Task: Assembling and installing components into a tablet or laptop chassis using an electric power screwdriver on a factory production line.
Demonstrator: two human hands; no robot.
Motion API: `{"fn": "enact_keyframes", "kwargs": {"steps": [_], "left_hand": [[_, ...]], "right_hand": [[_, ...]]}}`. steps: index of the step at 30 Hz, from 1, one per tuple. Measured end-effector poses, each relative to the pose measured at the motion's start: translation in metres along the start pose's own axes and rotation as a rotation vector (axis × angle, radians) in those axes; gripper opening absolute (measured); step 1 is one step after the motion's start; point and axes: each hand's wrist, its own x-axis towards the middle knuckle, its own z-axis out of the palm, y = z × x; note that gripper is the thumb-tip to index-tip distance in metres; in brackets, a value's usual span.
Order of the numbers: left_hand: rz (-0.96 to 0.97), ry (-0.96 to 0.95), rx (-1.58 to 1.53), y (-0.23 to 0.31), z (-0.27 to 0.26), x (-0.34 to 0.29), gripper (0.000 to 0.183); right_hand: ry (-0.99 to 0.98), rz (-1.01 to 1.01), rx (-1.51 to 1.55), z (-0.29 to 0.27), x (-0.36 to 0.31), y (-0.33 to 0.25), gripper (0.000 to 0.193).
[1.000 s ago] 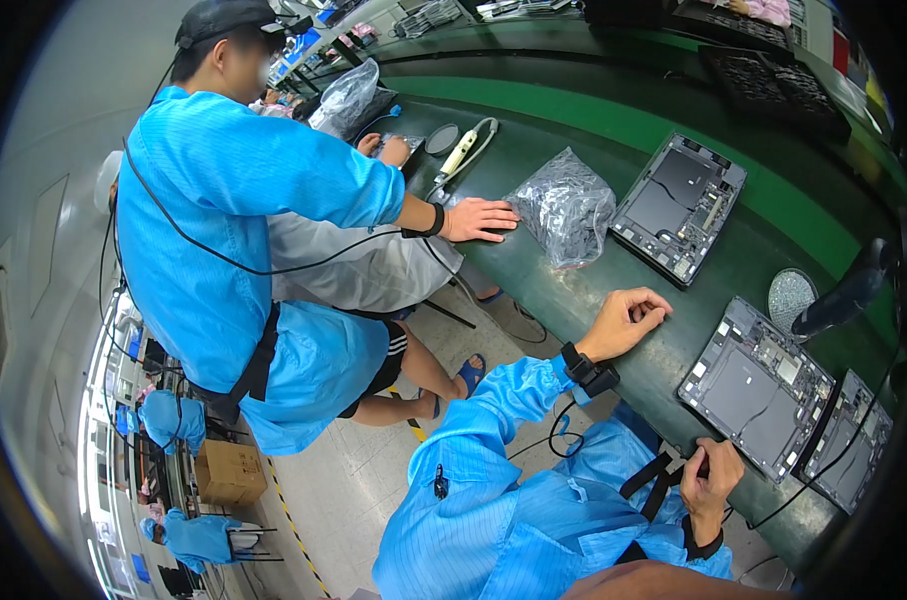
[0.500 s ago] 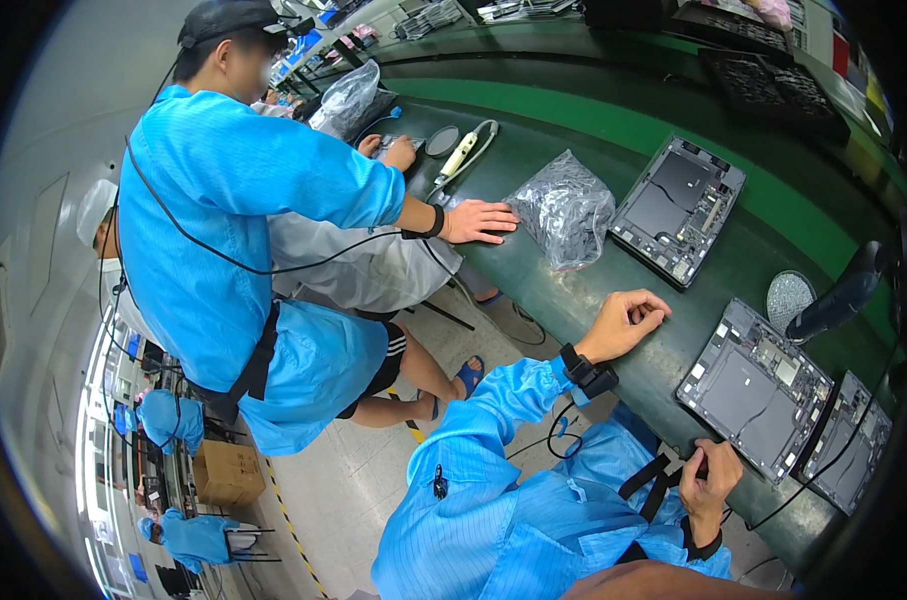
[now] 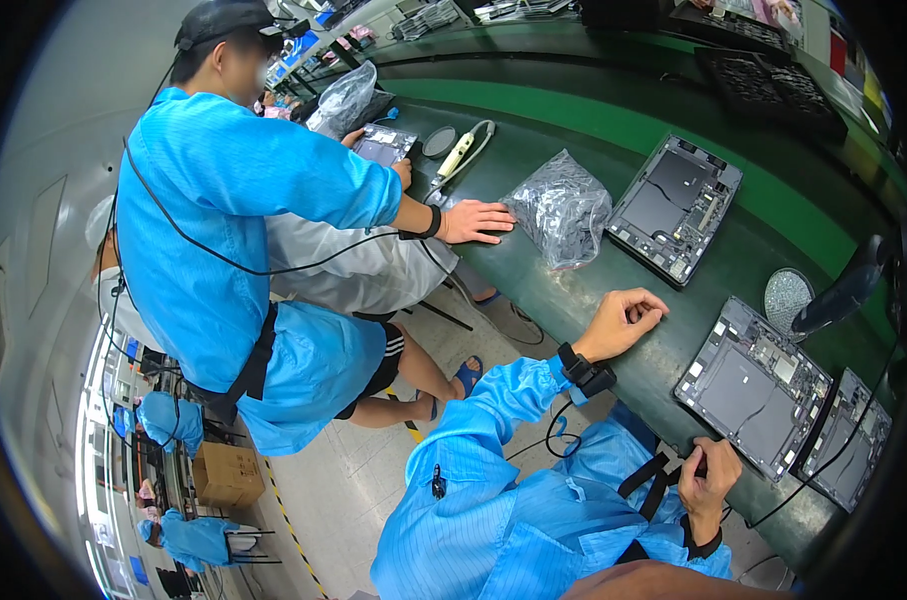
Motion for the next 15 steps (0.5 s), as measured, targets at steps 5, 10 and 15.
{"fn": "enact_keyframes", "kwargs": {"steps": [5, 10, 15], "left_hand": [[-0.009, -0.001, -0.003, 0.0002, 0.0008, 0.0004, 0.014], [-0.002, -0.01, 0.005, 0.0017, 0.0017, -0.0009, 0.015], [-0.016, -0.051, -0.044, 0.0043, -0.0027, -0.0033, 0.017]], "right_hand": [[0.008, -0.006, -0.004, -0.0003, 0.0009, 0.0002, 0.013], [0.003, 0.012, -0.003, -0.0017, -0.0032, 0.0013, 0.013], [0.015, 0.026, -0.006, -0.0038, -0.0046, -0.0038, 0.014]]}}
